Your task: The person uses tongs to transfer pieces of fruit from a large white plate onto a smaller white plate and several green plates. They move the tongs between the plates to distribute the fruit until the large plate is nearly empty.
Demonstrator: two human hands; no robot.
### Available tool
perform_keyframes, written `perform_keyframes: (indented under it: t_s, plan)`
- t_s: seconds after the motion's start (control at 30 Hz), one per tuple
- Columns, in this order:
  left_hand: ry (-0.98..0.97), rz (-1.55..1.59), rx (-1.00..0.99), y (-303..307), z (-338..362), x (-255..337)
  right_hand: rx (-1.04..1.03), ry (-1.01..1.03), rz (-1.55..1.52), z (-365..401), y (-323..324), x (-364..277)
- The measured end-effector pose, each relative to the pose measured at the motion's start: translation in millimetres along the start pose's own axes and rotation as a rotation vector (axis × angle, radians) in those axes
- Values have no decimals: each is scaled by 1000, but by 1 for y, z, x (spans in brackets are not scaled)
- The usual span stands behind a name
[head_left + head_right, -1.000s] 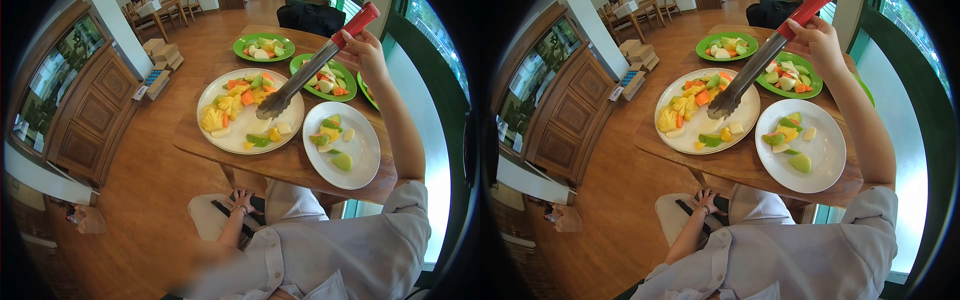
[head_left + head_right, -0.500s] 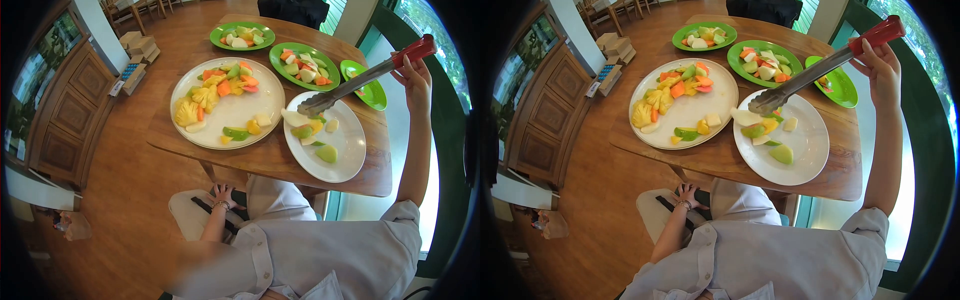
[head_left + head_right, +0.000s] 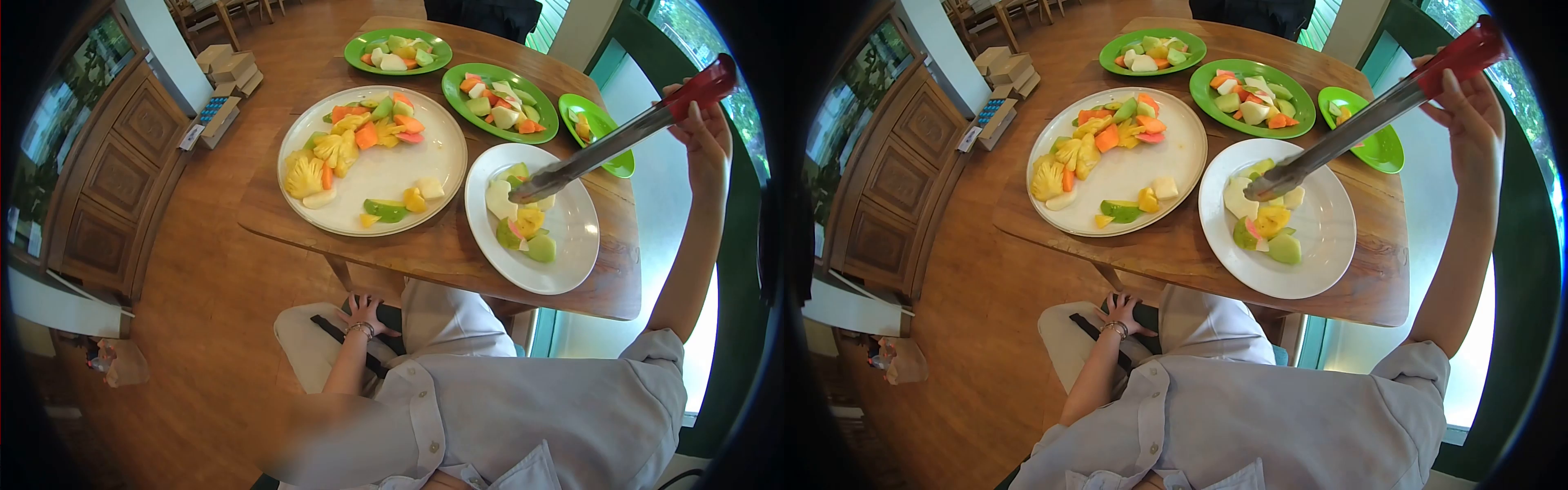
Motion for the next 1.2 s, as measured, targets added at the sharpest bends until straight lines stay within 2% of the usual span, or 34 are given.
perform_keyframes:
  t_s: [0.1,0.2,0.27,0.43,0.47,0.5,0.57,0.63,0.8,1.03,1.13,1.2]
  plan:
    - [-4,-4,6,2,2,1,-34,59,-73,-4,-11,-8]
    - [33,-22,-68,14,13,9,48,-22,-204,-10,-31,-4]
    - [31,-15,-68,13,12,9,105,-31,-197,-9,-59,-16]
    - [20,-18,-54,12,11,8,85,-99,-168,-13,-124,-58]
    - [22,-13,-56,13,12,9,139,35,-108,-13,-136,-61]
    - [24,-7,-58,13,13,9,148,33,-112,-14,-138,-57]
    - [21,-18,-54,11,11,8,6,95,-125,-18,-152,-63]
    - [16,-11,-60,10,10,8,48,74,-81,-12,-155,-66]
    - [10,-18,-67,11,11,8,-30,111,-13,-10,-159,-78]
    - [13,-21,-56,9,10,7,-12,113,-69,-7,-162,-79]
    - [20,-33,-64,10,11,8,85,49,66,-6,-165,-80]
    - [18,-38,-60,9,10,8,87,273,280,-1,-170,-86]
Point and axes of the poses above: each hand's wrist, its own z-axis away from the middle knuckle, its own y-axis out of the back of the hand, x = y × z, the point moved 4 cm from there along -z, towards the middle knuckle, and after that the axes turned 2 degrees about -y, right-handed, at the moved point
